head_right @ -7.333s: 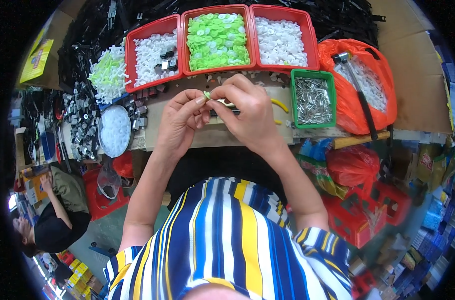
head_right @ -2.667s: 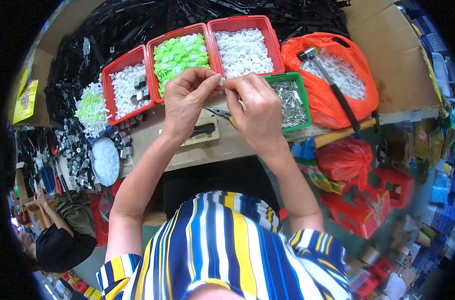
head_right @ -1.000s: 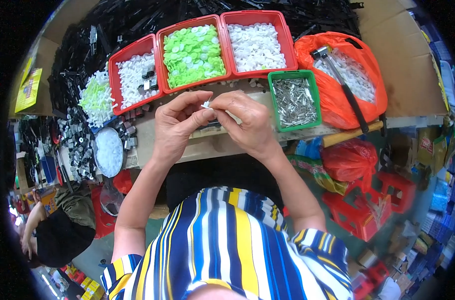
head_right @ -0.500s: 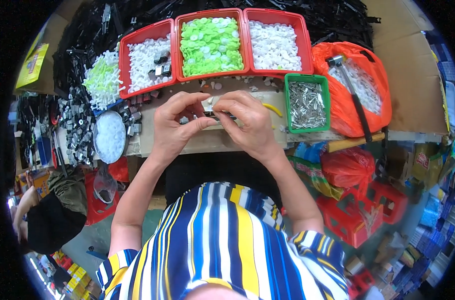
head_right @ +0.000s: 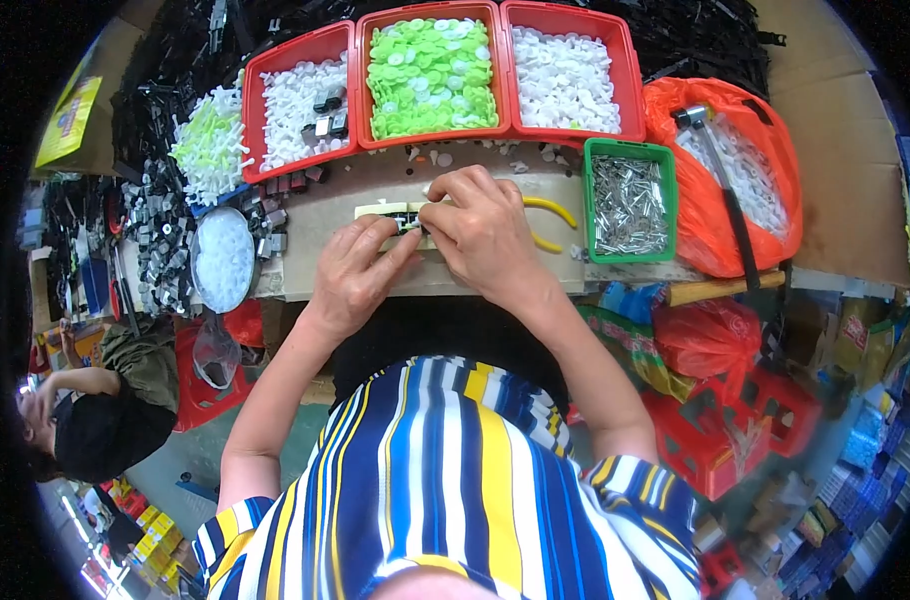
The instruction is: Assembling small plastic and metal components at a factory workbench using a manual fixture, hammer, and pliers.
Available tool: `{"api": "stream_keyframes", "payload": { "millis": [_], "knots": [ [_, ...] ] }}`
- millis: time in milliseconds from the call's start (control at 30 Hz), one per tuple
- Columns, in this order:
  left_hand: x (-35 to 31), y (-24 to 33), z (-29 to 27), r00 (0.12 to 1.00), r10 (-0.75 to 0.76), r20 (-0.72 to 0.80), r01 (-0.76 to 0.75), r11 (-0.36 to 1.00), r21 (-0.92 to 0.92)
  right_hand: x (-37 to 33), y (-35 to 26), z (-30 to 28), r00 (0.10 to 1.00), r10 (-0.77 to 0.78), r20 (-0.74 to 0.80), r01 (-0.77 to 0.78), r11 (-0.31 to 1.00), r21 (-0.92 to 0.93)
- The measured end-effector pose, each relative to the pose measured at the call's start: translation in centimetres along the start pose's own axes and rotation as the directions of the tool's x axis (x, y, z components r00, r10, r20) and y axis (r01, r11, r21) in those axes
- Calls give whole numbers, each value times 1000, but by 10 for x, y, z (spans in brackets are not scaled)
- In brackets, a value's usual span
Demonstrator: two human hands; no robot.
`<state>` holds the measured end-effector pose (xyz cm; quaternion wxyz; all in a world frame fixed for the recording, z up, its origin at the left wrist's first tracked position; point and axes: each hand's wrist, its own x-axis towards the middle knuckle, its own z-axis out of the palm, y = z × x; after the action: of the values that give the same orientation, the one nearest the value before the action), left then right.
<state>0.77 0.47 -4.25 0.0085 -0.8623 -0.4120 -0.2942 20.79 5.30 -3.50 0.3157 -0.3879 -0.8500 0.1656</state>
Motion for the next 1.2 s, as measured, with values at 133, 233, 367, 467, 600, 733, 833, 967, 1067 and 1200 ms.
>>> {"api": "stream_keyframes", "payload": {
  "millis": [133,233,367,467,600,733,833,967,1067,1200],
  "knots": [
    [-1,-3,3,1000,13,13,-13,1000,6,-1,-2,2,1000,13,-6,-13,1000,5],
    [-3,-6,5,1000,22,14,-22,1000,7,2,-2,0,999,17,34,-17,1000,3],
    [-5,-8,6,998,44,54,-46,998,39,7,-4,-6,993,10,115,-9,1000,-6],
    [-3,-9,6,996,61,60,-64,997,40,9,-4,-6,990,44,133,-49,998,34],
    [-3,-10,7,995,76,60,-77,997,22,5,-4,-3,995,48,92,-52,998,38],
    [-2,-10,6,994,83,71,-84,996,9,2,-1,-4,995,-2,104,-4,998,60],
    [-2,-12,5,991,108,81,-109,994,13,-3,0,-5,993,-34,114,26,997,68],
    [-4,-12,7,992,108,68,-110,994,27,-7,-3,-4,995,-53,82,50,998,47],
    [0,-11,7,991,117,67,-120,992,33,-8,9,-22,998,-53,41,51,997,56],
    [-3,-13,7,994,89,65,-91,995,38,-7,52,-89,982,118,-145,-125,992,-36]
  ]
}}
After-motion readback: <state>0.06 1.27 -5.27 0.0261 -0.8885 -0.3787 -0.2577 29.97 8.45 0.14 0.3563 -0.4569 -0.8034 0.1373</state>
